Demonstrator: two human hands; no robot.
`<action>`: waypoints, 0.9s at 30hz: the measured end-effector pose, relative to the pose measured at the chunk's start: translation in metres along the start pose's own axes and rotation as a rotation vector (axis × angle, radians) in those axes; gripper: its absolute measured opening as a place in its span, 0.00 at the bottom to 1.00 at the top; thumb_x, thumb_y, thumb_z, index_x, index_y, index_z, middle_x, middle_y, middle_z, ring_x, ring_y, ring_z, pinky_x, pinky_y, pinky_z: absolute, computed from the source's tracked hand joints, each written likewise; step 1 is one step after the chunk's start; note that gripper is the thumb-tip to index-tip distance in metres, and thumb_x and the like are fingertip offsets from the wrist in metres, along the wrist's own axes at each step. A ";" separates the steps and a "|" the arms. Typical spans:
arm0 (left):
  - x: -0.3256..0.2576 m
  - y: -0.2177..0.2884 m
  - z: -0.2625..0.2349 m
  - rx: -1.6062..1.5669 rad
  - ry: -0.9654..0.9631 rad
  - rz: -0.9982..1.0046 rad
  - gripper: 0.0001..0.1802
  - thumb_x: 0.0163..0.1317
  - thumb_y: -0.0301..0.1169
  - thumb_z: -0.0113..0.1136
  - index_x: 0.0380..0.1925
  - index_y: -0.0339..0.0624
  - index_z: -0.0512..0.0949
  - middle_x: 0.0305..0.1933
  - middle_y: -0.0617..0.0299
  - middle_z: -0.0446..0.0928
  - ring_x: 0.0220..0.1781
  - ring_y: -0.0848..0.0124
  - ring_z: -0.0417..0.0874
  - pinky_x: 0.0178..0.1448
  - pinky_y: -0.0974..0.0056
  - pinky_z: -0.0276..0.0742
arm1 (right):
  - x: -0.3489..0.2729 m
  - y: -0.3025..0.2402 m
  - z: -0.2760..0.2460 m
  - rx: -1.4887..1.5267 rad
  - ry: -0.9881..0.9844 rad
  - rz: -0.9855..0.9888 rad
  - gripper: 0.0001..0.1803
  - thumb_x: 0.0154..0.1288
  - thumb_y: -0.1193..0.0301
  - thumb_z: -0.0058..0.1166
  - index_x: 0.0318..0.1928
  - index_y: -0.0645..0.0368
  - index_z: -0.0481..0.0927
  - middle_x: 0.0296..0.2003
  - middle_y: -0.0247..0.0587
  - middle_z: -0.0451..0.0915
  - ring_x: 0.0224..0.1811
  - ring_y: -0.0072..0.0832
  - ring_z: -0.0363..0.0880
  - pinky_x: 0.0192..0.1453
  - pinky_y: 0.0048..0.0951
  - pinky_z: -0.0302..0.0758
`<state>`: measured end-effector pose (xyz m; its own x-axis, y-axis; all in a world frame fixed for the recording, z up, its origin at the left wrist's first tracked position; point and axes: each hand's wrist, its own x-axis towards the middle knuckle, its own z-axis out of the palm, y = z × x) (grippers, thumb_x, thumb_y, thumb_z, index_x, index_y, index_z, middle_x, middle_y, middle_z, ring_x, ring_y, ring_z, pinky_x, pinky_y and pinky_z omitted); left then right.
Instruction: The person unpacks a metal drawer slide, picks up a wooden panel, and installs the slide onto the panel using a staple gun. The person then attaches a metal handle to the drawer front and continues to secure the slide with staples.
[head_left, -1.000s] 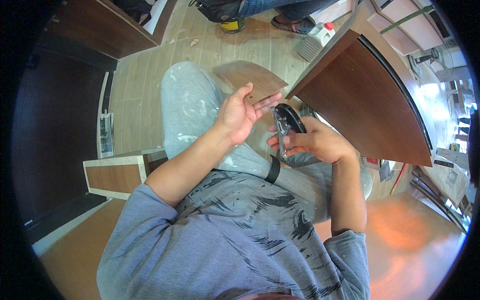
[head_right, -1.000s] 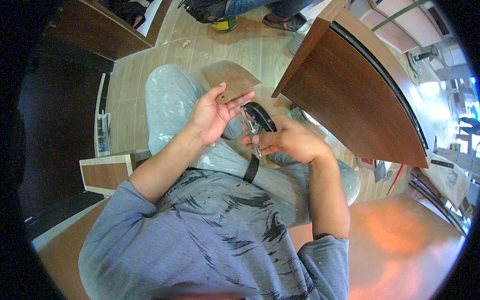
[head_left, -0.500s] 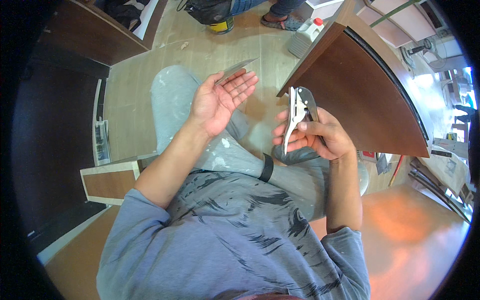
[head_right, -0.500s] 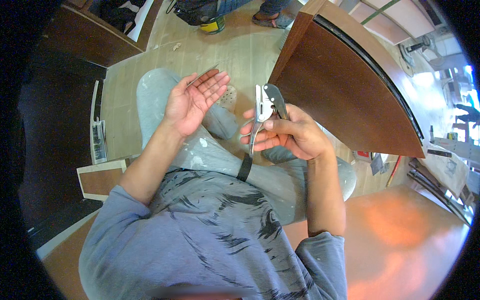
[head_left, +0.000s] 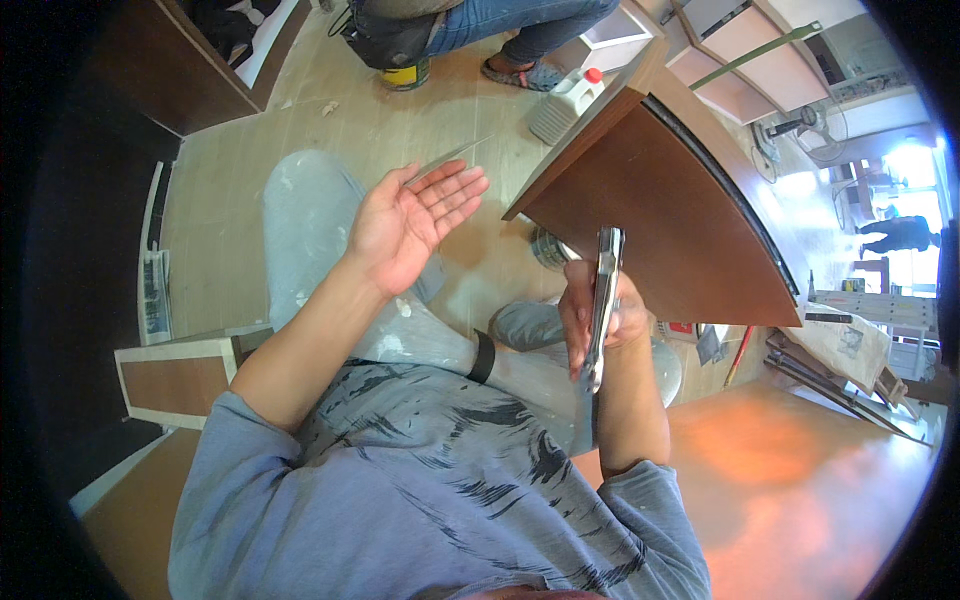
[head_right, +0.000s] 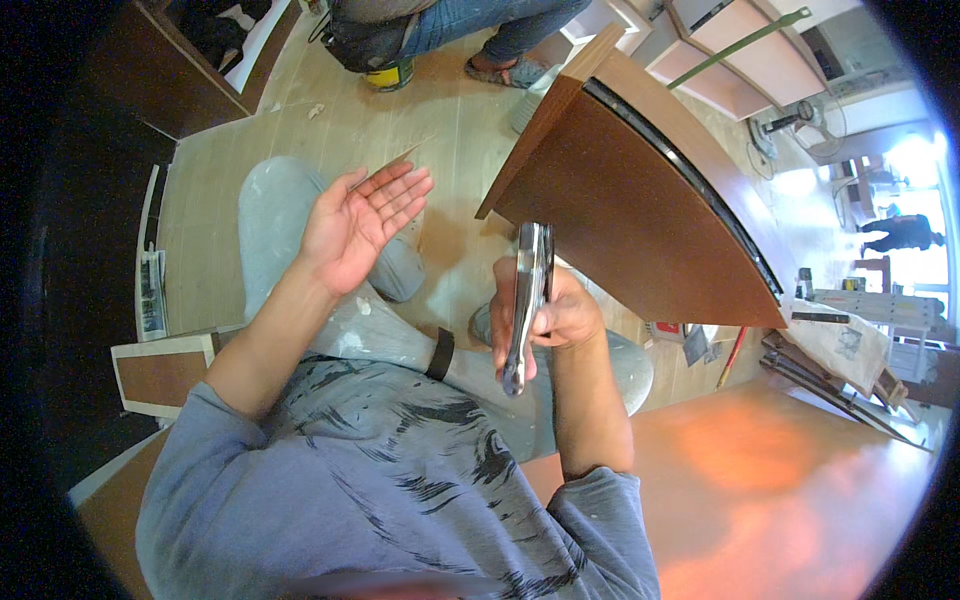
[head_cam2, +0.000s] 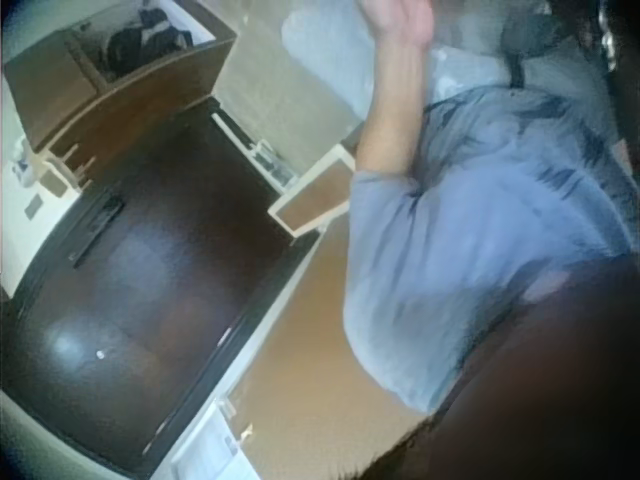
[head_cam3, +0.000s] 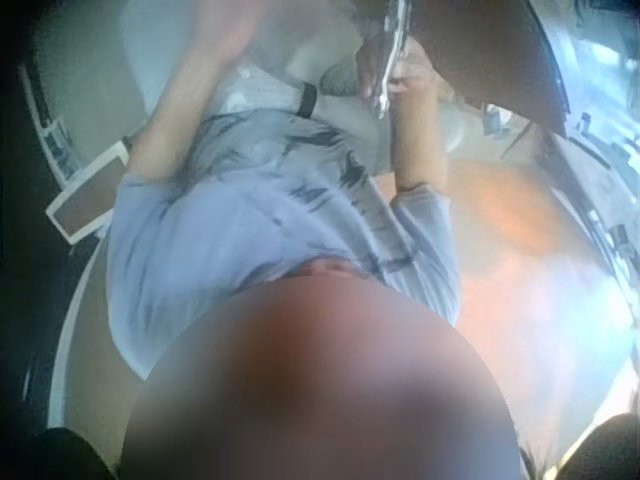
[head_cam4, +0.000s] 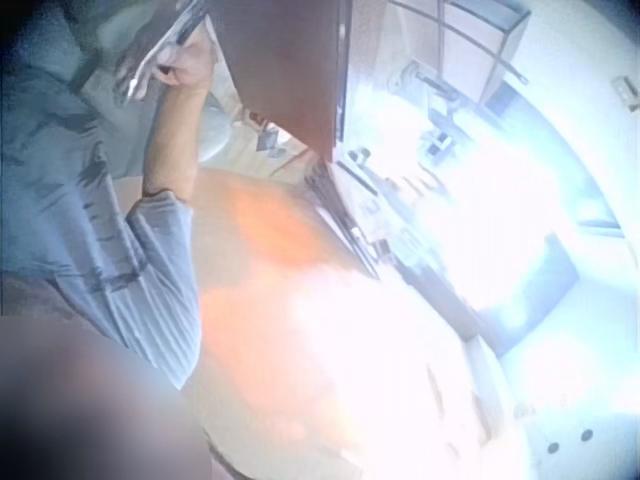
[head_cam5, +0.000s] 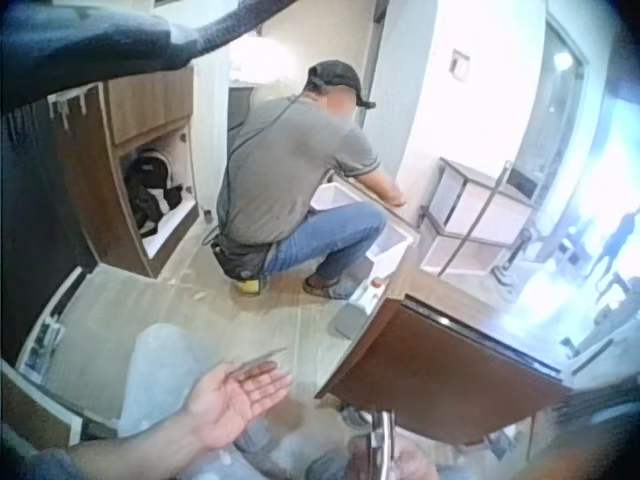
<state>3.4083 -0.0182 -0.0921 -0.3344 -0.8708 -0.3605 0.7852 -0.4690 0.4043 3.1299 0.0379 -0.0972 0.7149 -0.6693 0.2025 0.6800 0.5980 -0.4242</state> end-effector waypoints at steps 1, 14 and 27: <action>-0.001 0.000 -0.001 -0.001 0.028 -0.012 0.29 0.82 0.41 0.36 0.64 0.23 0.71 0.70 0.35 0.74 0.75 0.48 0.75 0.82 0.48 0.68 | -0.001 -0.002 0.000 0.021 -0.031 0.039 0.16 0.64 0.78 0.67 0.38 0.79 0.73 0.29 0.59 0.75 0.31 0.57 0.88 0.29 0.57 0.92; 0.037 -0.014 -0.037 0.168 0.011 0.163 0.25 0.83 0.43 0.47 0.67 0.36 0.71 0.67 0.46 0.79 0.66 0.59 0.82 0.74 0.53 0.75 | -0.020 -0.086 0.083 -0.979 0.550 0.213 0.14 0.66 0.70 0.71 0.45 0.61 0.80 0.27 0.33 0.80 0.17 0.17 0.72 0.20 0.20 0.64; 0.194 -0.101 -0.215 0.081 0.842 -0.093 0.22 0.82 0.35 0.49 0.70 0.38 0.66 0.60 0.50 0.78 0.56 0.55 0.86 0.60 0.51 0.86 | -0.017 -0.150 0.140 -2.334 1.631 0.034 0.25 0.67 0.69 0.64 0.61 0.60 0.75 0.45 0.65 0.86 0.53 0.60 0.84 0.56 0.54 0.78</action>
<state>3.3761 -0.1080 -0.3831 0.1290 -0.4424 -0.8875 0.7234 -0.5702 0.3893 3.0383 0.0218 0.0868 -0.3968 -0.8686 0.2968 -0.9100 0.3299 -0.2512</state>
